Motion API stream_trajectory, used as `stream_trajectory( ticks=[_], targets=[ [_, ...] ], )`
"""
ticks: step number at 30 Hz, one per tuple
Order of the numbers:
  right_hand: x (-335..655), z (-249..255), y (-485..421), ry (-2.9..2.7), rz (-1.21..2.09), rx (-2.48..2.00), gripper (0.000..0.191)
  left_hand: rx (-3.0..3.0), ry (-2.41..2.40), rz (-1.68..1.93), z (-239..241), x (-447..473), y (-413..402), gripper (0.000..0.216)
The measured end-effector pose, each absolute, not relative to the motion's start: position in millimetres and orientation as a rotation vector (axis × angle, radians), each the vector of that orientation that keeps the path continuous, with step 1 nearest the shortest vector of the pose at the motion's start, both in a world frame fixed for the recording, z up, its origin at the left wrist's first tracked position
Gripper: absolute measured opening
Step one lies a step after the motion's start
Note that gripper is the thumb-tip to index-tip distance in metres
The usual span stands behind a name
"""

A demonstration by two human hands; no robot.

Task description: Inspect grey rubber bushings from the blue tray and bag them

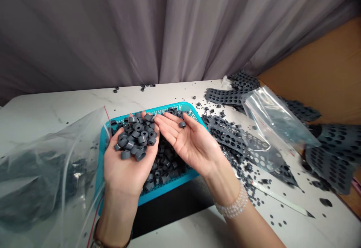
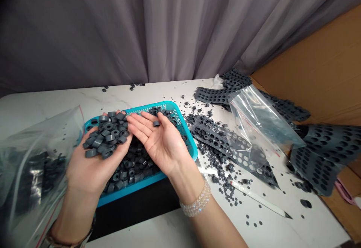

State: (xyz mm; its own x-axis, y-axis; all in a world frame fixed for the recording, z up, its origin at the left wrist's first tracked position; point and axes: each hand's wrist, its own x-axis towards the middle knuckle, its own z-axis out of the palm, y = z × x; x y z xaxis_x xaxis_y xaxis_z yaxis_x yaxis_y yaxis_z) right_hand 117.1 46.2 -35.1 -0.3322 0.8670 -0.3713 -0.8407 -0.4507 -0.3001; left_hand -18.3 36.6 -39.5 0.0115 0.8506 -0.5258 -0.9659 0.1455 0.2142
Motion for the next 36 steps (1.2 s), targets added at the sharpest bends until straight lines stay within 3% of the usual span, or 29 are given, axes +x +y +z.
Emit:
stream_trajectory(
  ticks=[13,29,36],
  targets=[
    [120.9,-36.5,48.1,-0.082,1.926,-0.719,0.034,-0.275,0.6,1.432,-35.1,-13.5,36.6,0.038],
    [109.7,-54.6,48.3,-0.456,1.778,-0.74,0.006,-0.264,0.63,1.289,-27.7,-5.9,35.4,0.037],
    [113.4,-54.5,52.3,-0.223,1.861,-0.729,0.008,-0.285,0.586,1.299,-24.5,-6.8,34.9,0.035]
  ],
)
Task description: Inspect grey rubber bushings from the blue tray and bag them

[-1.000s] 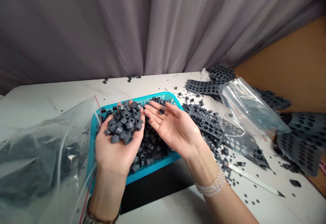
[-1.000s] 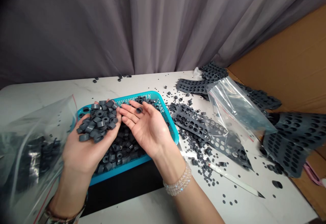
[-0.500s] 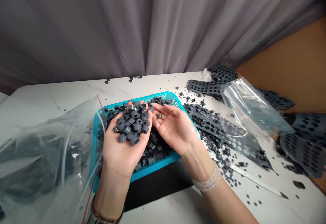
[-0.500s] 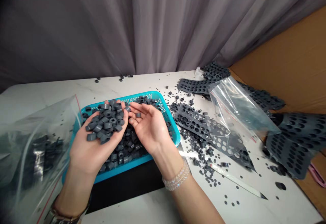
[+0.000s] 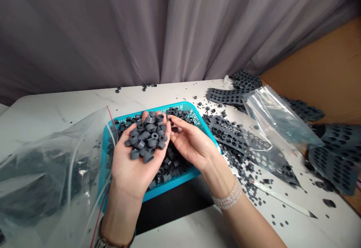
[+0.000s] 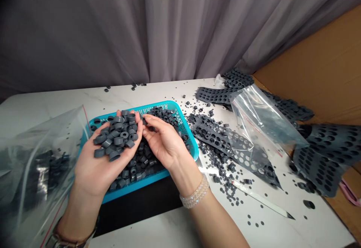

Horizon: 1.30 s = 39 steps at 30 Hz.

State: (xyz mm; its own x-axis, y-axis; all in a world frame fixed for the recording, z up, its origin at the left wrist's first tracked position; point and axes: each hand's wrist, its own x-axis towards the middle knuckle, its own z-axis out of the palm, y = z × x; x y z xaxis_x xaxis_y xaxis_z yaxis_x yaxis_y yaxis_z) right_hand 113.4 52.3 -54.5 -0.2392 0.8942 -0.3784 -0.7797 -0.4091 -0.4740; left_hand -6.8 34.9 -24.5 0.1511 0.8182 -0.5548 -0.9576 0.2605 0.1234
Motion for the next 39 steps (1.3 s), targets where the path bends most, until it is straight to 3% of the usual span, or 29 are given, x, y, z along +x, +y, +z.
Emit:
stream_trajectory(
  ticks=[13,18,22,24,31,35,39],
  targets=[
    [119.5,-46.6,51.2,-0.14,1.822,-0.689,0.013,-0.244,0.6,1.277,-26.8,-9.1,36.7,0.032],
    [120.8,-40.4,44.3,-0.577,1.61,-0.801,0.007,-0.243,0.657,1.231,-23.5,-2.3,34.8,0.034],
    [118.2,-35.7,38.0,-0.969,1.376,-0.999,0.02,-0.2,0.699,1.228,-21.6,0.5,34.1,0.035],
    [117.7,-36.3,37.2,-1.036,1.322,-1.039,0.018,-0.192,0.71,1.225,-20.9,0.6,34.0,0.035],
    [128.7,-38.7,46.9,-0.528,1.715,-0.706,0.004,-0.232,0.625,1.2,-22.3,-2.0,33.1,0.036],
    [136.4,-38.3,50.8,-0.281,1.86,-0.561,0.011,-0.231,0.584,1.23,-23.3,-4.1,33.9,0.037],
    [132.8,-39.6,48.7,-0.35,1.827,-0.702,0.016,-0.225,0.545,1.28,-22.7,-7.2,34.2,0.038]
  ],
)
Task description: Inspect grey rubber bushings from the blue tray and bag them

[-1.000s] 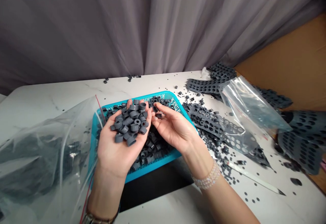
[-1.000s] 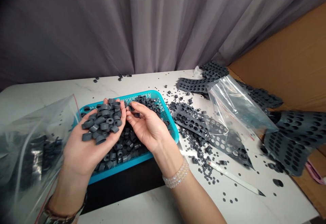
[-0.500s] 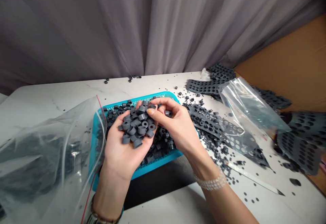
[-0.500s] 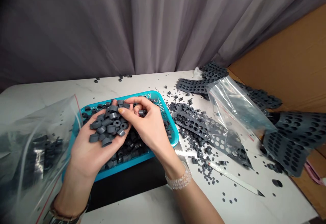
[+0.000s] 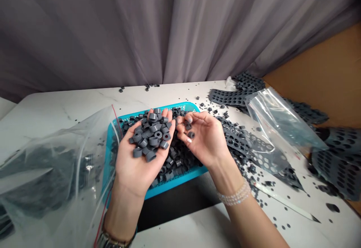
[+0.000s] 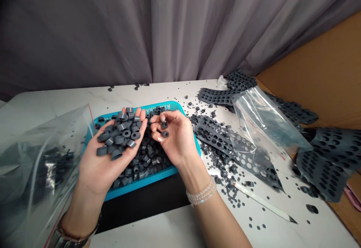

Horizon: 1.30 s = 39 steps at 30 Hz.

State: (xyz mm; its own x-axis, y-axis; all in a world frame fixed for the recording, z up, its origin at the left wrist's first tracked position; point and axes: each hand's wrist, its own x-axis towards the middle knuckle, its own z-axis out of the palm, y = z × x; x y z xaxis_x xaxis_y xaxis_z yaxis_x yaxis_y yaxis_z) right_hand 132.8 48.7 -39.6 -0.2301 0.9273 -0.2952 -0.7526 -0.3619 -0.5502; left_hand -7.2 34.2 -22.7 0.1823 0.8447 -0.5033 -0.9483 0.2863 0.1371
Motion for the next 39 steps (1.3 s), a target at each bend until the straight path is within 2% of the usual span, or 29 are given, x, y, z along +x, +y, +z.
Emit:
stream_trajectory(
  ticks=[5,11,14,20,24,33,39],
  targets=[
    [118.2,-37.8,38.9,-0.672,1.845,-0.888,0.024,-0.233,0.527,1.371,-24.1,-10.4,34.1,0.04],
    [101.4,-26.1,25.4,-1.158,1.429,-1.179,0.021,-0.158,0.442,1.468,-30.0,-13.6,34.3,0.041],
    [101.0,-26.4,25.3,-1.23,1.399,-1.168,0.018,-0.155,0.432,1.509,-29.6,-15.2,34.6,0.041],
    [108.6,-44.9,35.7,-0.736,2.041,-0.744,0.008,-0.198,0.413,1.52,-25.8,-17.0,33.5,0.042],
    [109.5,-52.4,41.0,-0.332,2.268,-0.474,0.012,-0.183,0.382,1.509,-27.3,-16.8,31.6,0.043],
    [112.9,-51.3,43.3,-0.144,2.264,-0.404,0.018,-0.259,0.38,1.521,-26.9,-13.9,32.7,0.04],
    [108.6,-46.1,40.4,-0.438,1.942,-0.72,0.022,-0.267,0.415,1.507,-26.5,-12.1,32.3,0.04]
  ],
)
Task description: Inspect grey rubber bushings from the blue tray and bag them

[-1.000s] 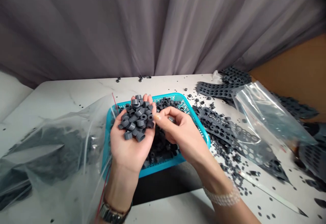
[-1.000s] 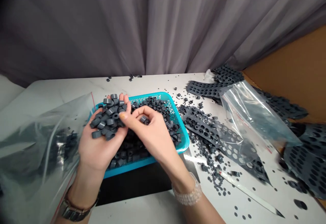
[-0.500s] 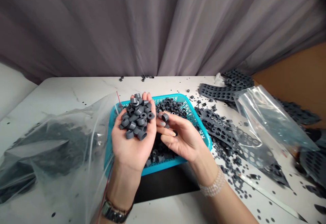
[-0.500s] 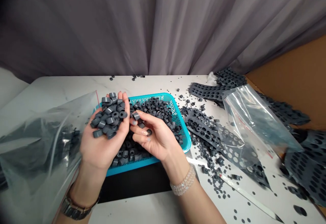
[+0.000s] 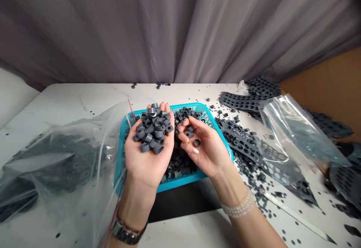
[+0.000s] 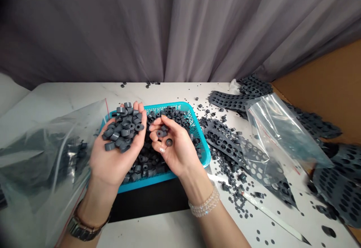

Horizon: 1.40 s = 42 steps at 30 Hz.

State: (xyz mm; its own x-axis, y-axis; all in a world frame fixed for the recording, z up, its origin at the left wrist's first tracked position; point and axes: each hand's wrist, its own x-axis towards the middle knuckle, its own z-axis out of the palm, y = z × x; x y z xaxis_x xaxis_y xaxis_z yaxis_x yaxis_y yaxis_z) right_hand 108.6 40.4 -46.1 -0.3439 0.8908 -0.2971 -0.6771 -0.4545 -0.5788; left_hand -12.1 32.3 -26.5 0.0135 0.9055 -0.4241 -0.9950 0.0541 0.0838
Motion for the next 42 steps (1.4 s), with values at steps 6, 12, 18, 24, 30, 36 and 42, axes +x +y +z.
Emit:
stream_trajectory(
  ticks=[6,12,18,24,30,36,42],
  targets=[
    [100.5,-39.7,29.3,-1.021,1.42,-1.037,0.018,-0.216,0.467,1.466,-24.6,-9.3,33.7,0.043],
    [101.5,-39.5,30.2,-0.854,1.611,-0.986,0.012,-0.23,0.479,1.456,-24.5,-10.4,33.2,0.043],
    [116.1,-43.8,40.5,-0.13,2.207,-0.547,0.025,-0.272,0.37,1.484,-29.3,-12.3,32.5,0.042],
    [121.4,-42.5,40.3,-0.004,2.276,-0.337,0.031,-0.274,0.348,1.478,-30.8,-11.3,32.3,0.042],
    [125.6,-41.4,42.6,-0.134,2.265,-0.417,0.034,-0.301,0.378,1.474,-26.4,-8.4,30.9,0.04],
    [125.8,-36.2,43.0,-0.428,1.937,-0.747,0.041,-0.289,0.45,1.404,-23.1,-2.6,30.1,0.039],
    [116.1,-38.1,35.4,-0.799,1.599,-0.912,0.03,-0.266,0.458,1.377,-25.0,1.4,29.1,0.039]
  ],
)
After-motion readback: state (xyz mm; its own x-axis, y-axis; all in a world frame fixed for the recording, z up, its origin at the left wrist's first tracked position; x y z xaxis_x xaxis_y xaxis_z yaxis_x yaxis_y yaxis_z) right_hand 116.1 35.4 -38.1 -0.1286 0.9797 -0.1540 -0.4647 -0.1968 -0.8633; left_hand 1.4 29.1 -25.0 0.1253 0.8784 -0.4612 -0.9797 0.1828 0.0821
